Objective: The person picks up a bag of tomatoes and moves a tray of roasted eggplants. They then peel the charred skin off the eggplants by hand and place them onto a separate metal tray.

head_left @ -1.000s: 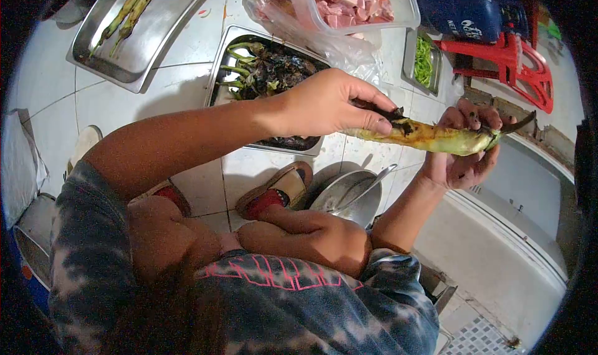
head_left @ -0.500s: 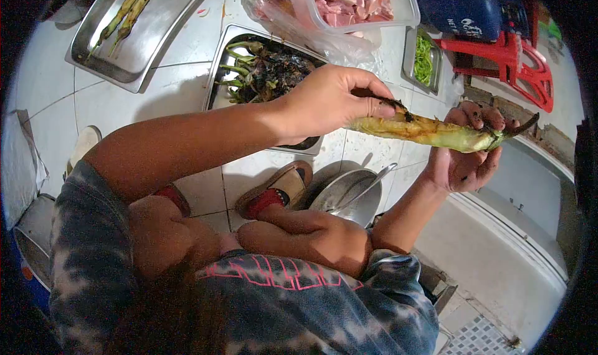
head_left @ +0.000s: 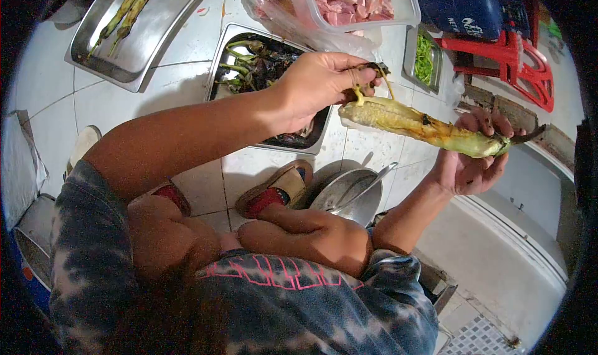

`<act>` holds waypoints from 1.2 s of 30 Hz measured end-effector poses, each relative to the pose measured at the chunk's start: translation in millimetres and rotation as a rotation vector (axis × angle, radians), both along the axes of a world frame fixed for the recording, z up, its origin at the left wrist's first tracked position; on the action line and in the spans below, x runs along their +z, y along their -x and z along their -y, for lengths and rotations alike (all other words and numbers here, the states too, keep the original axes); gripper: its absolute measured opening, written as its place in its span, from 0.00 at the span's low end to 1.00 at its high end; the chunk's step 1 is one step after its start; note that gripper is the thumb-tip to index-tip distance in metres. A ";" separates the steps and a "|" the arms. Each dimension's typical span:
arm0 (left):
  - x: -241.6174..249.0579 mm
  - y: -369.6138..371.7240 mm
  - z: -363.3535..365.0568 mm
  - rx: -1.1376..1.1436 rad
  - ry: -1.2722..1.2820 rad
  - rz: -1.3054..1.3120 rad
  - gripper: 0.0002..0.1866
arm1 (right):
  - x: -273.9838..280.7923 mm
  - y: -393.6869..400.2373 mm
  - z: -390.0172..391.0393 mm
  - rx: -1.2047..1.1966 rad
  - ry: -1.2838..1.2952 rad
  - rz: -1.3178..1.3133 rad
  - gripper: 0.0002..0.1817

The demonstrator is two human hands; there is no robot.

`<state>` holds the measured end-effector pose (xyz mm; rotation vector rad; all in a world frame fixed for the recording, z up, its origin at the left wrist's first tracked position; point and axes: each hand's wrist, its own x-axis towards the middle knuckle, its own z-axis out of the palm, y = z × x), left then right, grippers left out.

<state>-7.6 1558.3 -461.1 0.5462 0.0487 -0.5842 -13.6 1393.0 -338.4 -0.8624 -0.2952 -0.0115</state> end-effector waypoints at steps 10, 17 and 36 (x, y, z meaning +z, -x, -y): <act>-51.4 -14.5 -16.3 0.012 -0.505 0.193 0.13 | 3.9 0.8 9.3 -0.046 0.020 0.015 0.19; -90.0 -10.7 -33.2 -0.069 -1.306 0.851 0.13 | 3.0 3.1 6.2 -0.015 0.002 0.007 0.17; 21.7 5.1 -13.1 0.200 -0.707 1.192 0.11 | -10.3 8.7 -4.5 0.110 0.321 0.078 0.27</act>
